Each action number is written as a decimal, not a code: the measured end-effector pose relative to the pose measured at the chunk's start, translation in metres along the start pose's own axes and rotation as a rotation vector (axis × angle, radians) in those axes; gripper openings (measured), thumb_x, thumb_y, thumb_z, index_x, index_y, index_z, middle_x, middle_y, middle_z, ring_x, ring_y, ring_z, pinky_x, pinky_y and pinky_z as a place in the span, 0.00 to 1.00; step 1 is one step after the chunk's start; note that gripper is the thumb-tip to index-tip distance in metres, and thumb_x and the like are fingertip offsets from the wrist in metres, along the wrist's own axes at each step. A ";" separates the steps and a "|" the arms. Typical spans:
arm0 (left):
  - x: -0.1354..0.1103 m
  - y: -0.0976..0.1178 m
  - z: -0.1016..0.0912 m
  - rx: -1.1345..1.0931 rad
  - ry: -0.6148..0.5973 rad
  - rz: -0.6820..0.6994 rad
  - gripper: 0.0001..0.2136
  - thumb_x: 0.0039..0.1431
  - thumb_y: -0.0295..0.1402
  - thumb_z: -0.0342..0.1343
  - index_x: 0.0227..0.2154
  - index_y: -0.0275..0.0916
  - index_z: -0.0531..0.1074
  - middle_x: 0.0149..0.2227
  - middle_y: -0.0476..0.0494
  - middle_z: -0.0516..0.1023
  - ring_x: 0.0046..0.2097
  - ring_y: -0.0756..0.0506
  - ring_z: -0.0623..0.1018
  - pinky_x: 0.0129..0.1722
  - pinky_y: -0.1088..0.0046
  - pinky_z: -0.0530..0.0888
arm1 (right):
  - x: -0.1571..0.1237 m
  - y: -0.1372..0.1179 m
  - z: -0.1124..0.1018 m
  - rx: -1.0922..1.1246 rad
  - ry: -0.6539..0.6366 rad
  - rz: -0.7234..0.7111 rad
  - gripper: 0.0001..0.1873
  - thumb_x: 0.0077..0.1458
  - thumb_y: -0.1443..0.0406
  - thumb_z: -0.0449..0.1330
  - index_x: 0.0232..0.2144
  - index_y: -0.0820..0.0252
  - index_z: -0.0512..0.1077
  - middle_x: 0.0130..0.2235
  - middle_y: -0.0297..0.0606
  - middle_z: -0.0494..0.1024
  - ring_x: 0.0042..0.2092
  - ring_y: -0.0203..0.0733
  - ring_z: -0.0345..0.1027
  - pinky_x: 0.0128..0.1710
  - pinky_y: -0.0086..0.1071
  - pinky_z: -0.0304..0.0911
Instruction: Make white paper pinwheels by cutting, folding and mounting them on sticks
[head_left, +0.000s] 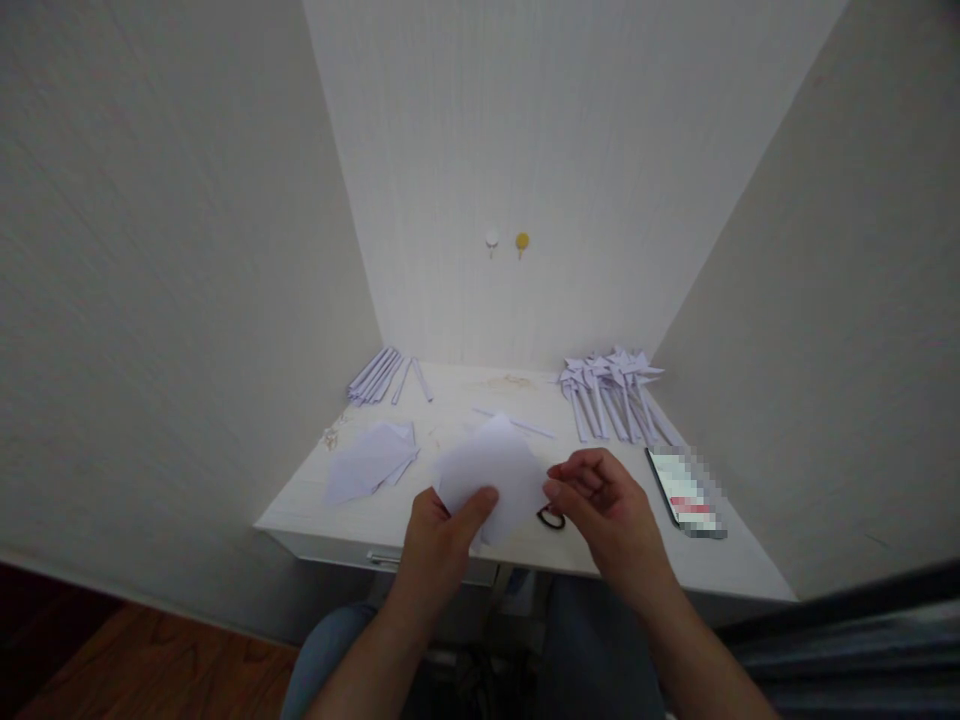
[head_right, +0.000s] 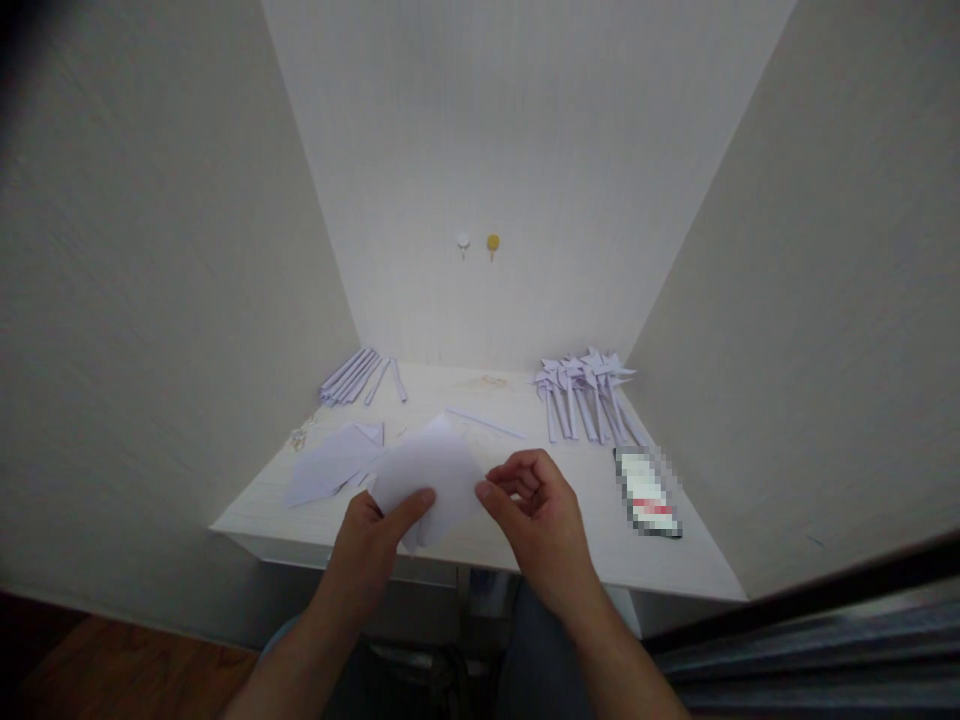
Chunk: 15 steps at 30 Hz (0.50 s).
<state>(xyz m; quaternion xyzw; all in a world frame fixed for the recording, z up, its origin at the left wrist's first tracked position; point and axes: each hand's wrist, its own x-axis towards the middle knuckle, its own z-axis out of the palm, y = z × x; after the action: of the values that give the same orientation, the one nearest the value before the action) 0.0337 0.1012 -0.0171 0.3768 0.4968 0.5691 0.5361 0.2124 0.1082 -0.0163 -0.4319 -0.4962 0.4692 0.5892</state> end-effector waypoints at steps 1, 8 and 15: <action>-0.001 0.002 -0.001 0.022 -0.026 -0.016 0.14 0.46 0.38 0.70 0.32 0.33 0.84 0.31 0.39 0.86 0.34 0.40 0.82 0.35 0.68 0.77 | 0.002 -0.002 -0.002 0.003 -0.008 -0.014 0.18 0.48 0.58 0.76 0.35 0.56 0.73 0.32 0.33 0.79 0.33 0.37 0.73 0.31 0.28 0.69; -0.003 0.007 0.001 0.025 -0.055 -0.028 0.16 0.46 0.42 0.71 0.34 0.33 0.84 0.32 0.39 0.86 0.34 0.41 0.82 0.36 0.67 0.77 | -0.003 0.000 0.007 0.076 -0.036 -0.021 0.17 0.48 0.62 0.76 0.35 0.54 0.72 0.29 0.28 0.78 0.29 0.33 0.70 0.30 0.25 0.66; -0.002 0.007 -0.003 0.024 0.008 -0.002 0.17 0.47 0.42 0.71 0.33 0.33 0.83 0.29 0.40 0.84 0.32 0.40 0.81 0.34 0.67 0.76 | -0.009 -0.011 -0.005 -0.166 -0.201 -0.081 0.04 0.61 0.62 0.66 0.37 0.54 0.80 0.31 0.35 0.80 0.34 0.39 0.75 0.34 0.31 0.70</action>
<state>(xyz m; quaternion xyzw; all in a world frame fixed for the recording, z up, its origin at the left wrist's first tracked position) 0.0294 0.0994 -0.0107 0.3805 0.5061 0.5639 0.5301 0.2180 0.0972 -0.0080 -0.4096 -0.6069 0.4433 0.5171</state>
